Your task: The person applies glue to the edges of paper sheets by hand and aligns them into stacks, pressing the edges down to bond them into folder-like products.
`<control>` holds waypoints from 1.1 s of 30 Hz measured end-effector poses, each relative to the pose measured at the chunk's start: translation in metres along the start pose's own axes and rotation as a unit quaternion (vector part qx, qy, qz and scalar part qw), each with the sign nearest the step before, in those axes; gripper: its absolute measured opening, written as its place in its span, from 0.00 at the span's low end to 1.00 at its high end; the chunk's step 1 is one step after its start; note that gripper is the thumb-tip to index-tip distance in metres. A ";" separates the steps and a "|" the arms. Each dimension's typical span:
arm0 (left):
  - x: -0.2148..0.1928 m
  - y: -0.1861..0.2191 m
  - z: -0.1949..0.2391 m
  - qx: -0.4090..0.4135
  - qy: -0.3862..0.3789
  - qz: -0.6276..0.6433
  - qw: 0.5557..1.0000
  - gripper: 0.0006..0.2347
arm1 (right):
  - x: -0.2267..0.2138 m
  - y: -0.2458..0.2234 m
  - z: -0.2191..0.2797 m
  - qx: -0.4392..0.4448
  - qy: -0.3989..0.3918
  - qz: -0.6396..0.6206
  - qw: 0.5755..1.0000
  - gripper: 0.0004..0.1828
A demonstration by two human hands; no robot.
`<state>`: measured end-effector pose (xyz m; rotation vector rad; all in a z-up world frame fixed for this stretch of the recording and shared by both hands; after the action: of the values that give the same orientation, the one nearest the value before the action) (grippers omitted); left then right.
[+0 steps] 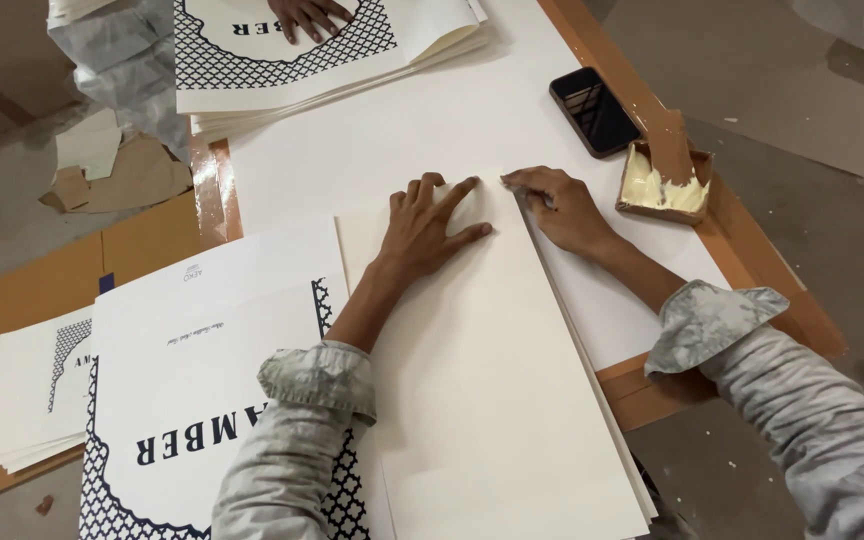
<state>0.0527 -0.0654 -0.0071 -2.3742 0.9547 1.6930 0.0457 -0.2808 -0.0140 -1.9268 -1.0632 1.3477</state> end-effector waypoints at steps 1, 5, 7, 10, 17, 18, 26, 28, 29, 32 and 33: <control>0.000 0.000 0.000 0.000 0.000 0.001 1.000 0.32 | 0.000 -0.001 0.001 0.001 0.000 0.000 1.000 0.20; 0.003 -0.001 0.001 -0.001 -0.001 0.005 1.000 0.32 | -0.005 -0.006 0.010 -0.014 -0.007 0.025 1.000 0.19; 0.004 -0.001 0.001 0.001 -0.001 0.006 1.000 0.33 | -0.008 -0.006 0.015 -0.019 -0.010 0.034 0.999 0.20; 0.004 -0.001 0.001 0.002 0.003 0.007 1.000 0.33 | -0.010 -0.004 0.021 -0.069 -0.015 0.059 0.996 0.22; 0.000 0.001 0.001 0.000 0.004 0.004 1.000 0.32 | -0.019 -0.004 0.043 -0.118 -0.048 0.113 0.985 0.29; -0.001 0.002 0.001 -0.001 0.002 0.003 1.000 0.32 | -0.019 -0.002 0.048 -0.130 -0.053 0.123 0.982 0.31; 0.000 0.000 0.001 0.003 0.003 0.001 1.000 0.32 | -0.034 -0.010 0.094 -0.140 -0.087 0.157 0.974 0.32; -0.001 0.001 0.002 0.002 0.003 0.001 1.000 0.32 | -0.040 -0.015 0.107 -0.139 -0.095 0.164 0.972 0.31; -0.001 0.001 0.003 0.002 0.004 0.002 1.000 0.32 | -0.043 -0.018 0.115 -0.139 -0.100 0.168 0.971 0.30; -0.001 0.002 0.001 0.003 0.006 0.003 1.000 0.31 | -0.053 -0.027 0.136 -0.139 -0.109 0.175 0.969 0.29; -0.002 0.003 0.001 0.003 0.006 0.003 1.000 0.31 | -0.056 -0.030 0.143 -0.139 -0.114 0.175 0.968 0.29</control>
<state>0.0500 -0.0662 -0.0050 -2.3831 0.9695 1.6770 -0.1073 -0.3124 -0.0113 -2.2908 -1.1030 1.7239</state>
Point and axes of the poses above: each hand's wrist, its own z-axis away from the middle knuckle, its own x-axis out of the palm, y = z × x, the point moved 4 cm from there along -z, towards the middle knuckle, and after that the axes turned 13 degrees about y, right-handed, at the moved point
